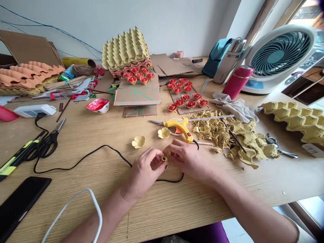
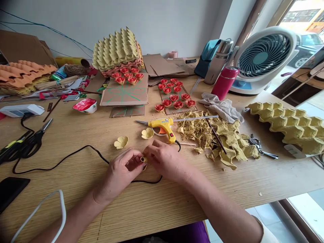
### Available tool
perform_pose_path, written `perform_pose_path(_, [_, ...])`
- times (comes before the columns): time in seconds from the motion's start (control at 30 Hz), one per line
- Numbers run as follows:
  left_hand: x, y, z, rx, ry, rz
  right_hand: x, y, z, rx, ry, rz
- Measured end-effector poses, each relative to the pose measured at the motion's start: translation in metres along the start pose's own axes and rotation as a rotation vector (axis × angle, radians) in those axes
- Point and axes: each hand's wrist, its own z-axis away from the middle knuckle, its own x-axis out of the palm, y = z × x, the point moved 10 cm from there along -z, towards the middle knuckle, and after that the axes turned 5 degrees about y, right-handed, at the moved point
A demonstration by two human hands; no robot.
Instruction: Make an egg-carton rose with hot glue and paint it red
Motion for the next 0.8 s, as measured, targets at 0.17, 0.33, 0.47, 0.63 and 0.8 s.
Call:
perform_pose_path(0.17, [0.001,-0.001,0.000,-0.012,-0.019,-0.044,-0.028,0.003,-0.003,0.061,0.117,-0.178])
perform_pose_path(0.33, [0.006,-0.009,0.003,-0.056,-0.053,-0.046,-0.045,0.010,-0.003,0.134,0.202,-0.147])
perform_pose_path(0.47, [0.008,-0.013,0.005,-0.080,-0.057,-0.041,-0.012,0.007,0.000,0.157,0.007,-0.123])
perform_pose_path(0.63, [0.009,-0.015,0.004,-0.093,-0.067,-0.033,0.006,0.013,0.004,0.195,0.012,-0.071])
perform_pose_path(0.8, [0.010,-0.016,0.004,-0.122,-0.104,-0.041,0.008,0.019,0.004,0.218,0.034,-0.086])
